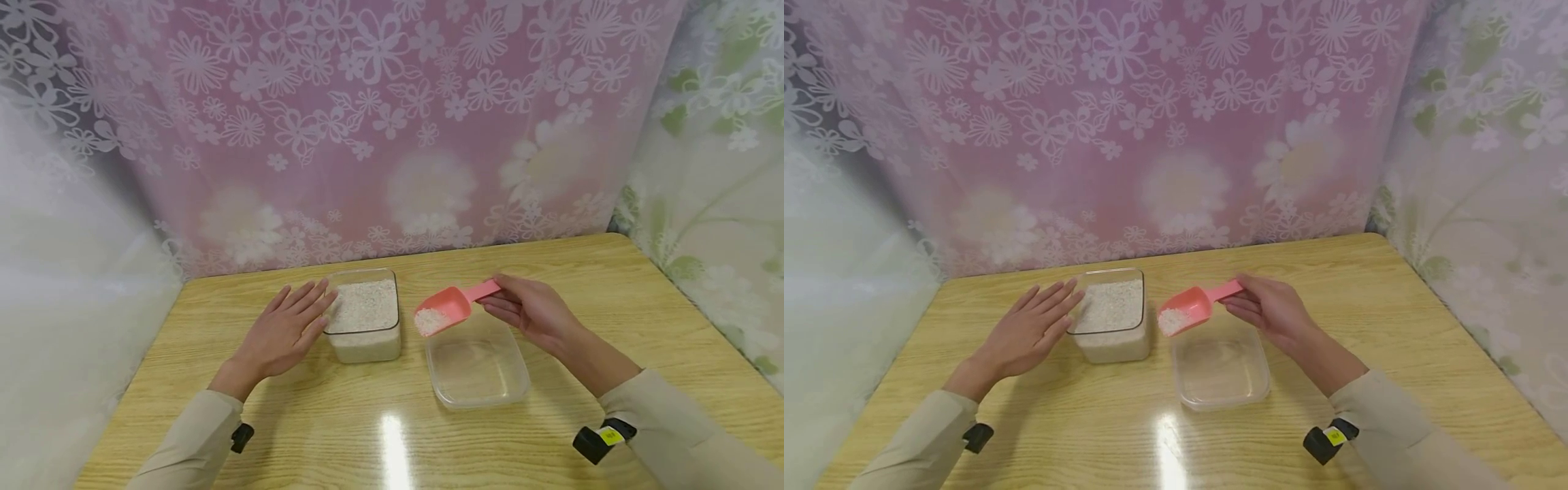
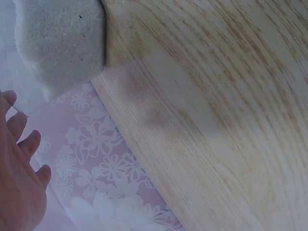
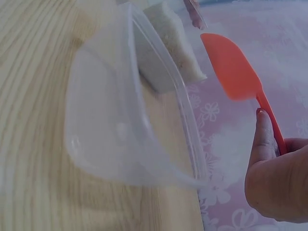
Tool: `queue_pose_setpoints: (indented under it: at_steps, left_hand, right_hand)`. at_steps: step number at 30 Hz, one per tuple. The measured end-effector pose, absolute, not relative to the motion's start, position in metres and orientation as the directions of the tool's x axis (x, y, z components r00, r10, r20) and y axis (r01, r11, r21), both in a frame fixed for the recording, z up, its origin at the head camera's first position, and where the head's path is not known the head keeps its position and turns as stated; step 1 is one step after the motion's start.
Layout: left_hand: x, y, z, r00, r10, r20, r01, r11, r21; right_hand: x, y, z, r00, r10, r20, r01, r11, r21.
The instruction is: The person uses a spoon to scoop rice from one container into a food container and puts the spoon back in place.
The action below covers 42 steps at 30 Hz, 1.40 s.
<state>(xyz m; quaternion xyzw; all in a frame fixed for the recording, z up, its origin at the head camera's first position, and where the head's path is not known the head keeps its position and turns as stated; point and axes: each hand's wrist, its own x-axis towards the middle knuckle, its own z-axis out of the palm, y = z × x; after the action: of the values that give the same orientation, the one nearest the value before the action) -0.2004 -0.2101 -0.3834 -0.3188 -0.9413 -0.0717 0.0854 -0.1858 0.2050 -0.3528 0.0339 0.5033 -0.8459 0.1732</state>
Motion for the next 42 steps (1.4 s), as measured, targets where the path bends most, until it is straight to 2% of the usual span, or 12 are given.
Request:
queue_pose_setpoints:
  at_steps: [16,25,42]
  left_hand:
    - [-0.200,-0.210,-0.384,-0.781,0.588,0.211,0.615,0.784,0.089]
    - [-0.201,-0.210,-0.385,-0.780,0.588,0.215,0.615,0.784,0.087]
    - [-0.199,-0.209,-0.384,-0.791,0.579,0.200,0.605,0.790,0.105]
  right_hand:
    - [-0.169,0.237,-0.370,-0.934,-0.284,-0.218,0.318,-0.376,-0.870]
    - [-0.161,0.241,-0.379,-0.925,-0.336,-0.175,0.293,-0.341,-0.893]
    - [-0.151,0.244,-0.389,-0.925,-0.325,-0.199,0.300,-0.297,-0.907]
